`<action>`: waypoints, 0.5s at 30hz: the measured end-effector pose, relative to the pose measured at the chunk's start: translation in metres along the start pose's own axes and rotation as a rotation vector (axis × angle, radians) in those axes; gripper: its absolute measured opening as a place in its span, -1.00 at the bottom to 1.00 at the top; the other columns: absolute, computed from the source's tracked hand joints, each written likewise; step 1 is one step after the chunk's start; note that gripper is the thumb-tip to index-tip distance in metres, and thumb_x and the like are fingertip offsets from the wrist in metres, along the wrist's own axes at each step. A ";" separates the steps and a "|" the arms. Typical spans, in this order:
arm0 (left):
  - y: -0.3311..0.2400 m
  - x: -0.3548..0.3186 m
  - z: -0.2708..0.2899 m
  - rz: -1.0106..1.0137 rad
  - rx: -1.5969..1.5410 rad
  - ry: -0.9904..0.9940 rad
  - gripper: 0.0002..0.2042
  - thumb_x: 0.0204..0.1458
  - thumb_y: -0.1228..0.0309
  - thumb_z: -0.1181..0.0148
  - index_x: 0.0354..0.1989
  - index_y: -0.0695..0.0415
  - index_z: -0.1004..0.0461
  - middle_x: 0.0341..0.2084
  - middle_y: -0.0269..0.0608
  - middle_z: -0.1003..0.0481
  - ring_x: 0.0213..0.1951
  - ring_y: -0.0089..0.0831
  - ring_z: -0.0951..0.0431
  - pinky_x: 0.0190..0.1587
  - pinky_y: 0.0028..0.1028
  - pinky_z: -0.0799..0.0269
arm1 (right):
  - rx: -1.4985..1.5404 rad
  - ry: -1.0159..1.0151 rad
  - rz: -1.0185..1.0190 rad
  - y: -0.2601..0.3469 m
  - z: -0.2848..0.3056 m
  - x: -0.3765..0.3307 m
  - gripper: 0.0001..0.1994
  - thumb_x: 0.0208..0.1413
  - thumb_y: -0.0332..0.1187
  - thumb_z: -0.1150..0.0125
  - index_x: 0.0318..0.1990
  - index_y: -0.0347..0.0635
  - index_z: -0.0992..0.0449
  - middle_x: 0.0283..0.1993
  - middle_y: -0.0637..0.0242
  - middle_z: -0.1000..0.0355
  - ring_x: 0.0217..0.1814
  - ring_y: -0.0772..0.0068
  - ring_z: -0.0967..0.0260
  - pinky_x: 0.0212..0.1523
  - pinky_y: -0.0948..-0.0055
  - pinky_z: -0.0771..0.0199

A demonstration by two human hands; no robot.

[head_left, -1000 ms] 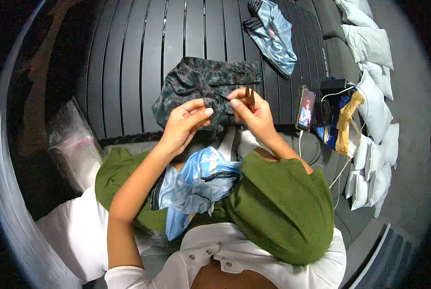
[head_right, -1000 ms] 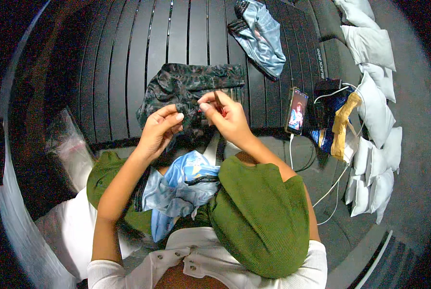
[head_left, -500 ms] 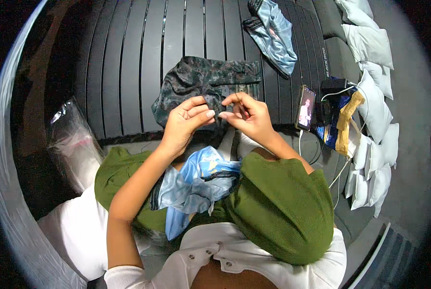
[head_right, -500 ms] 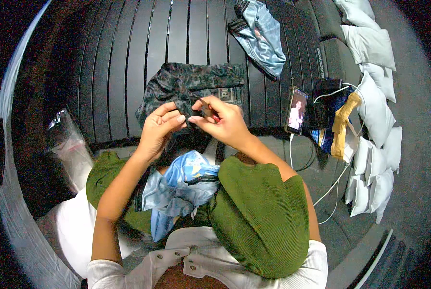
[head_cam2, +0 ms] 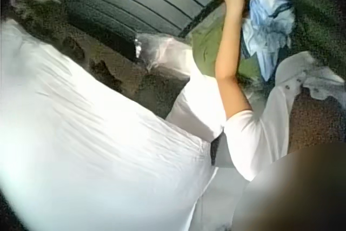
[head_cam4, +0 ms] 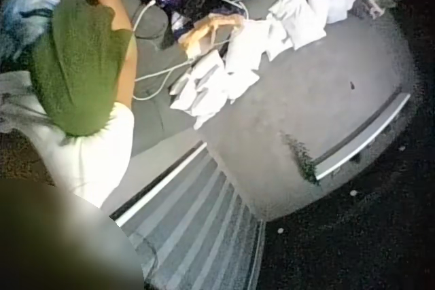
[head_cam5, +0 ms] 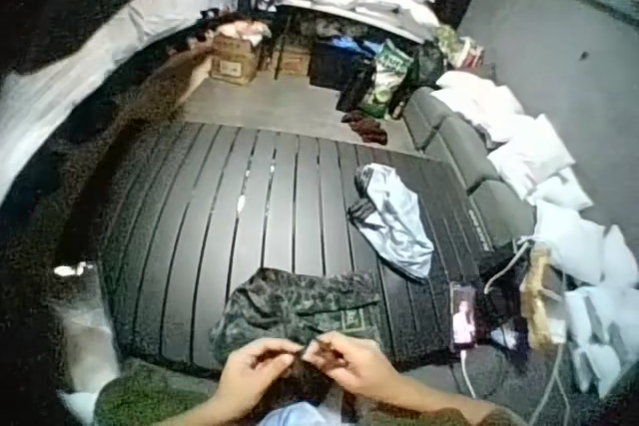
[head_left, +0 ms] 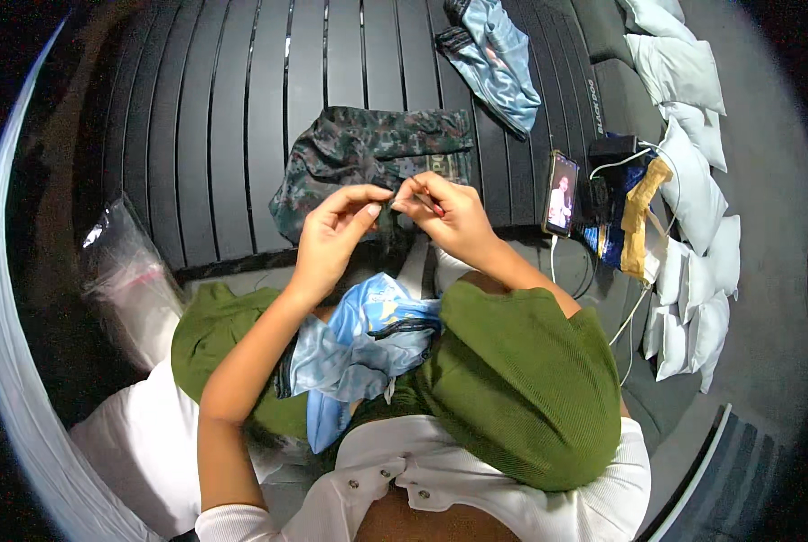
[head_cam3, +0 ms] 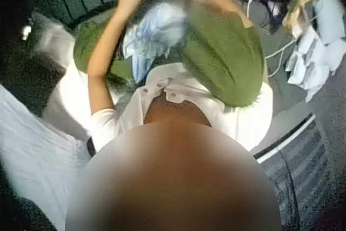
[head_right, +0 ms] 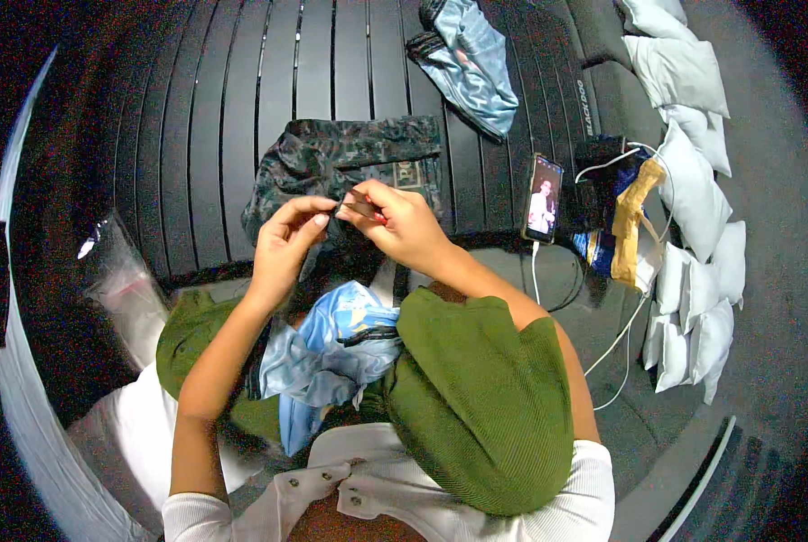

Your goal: Inspecting textile items and using a small utility knife to cut away loose threads.

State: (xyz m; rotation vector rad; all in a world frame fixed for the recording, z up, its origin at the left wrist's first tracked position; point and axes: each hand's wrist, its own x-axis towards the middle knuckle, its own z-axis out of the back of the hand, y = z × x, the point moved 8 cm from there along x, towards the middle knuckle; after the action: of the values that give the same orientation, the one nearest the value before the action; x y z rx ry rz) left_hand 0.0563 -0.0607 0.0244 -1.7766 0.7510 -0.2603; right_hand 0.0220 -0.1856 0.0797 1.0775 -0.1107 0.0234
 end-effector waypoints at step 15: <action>-0.037 -0.008 -0.007 -0.368 0.552 -0.073 -0.86 -0.13 0.57 -0.18 -0.34 0.24 -0.49 -0.39 -0.25 -0.47 -0.37 -0.55 -0.49 -0.30 -0.59 -0.45 | -0.359 0.098 0.309 0.012 -0.010 -0.003 -0.81 -0.14 -0.47 -0.21 -0.33 -0.22 -0.37 -0.46 0.24 -0.41 -0.48 0.28 -0.40 -0.48 0.46 -0.37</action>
State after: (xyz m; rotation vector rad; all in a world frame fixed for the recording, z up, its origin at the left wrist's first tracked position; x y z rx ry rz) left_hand 0.0594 -0.0555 0.0620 -1.3707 0.2532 -0.5848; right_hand 0.0190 -0.1706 0.0853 0.6917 -0.1849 0.3230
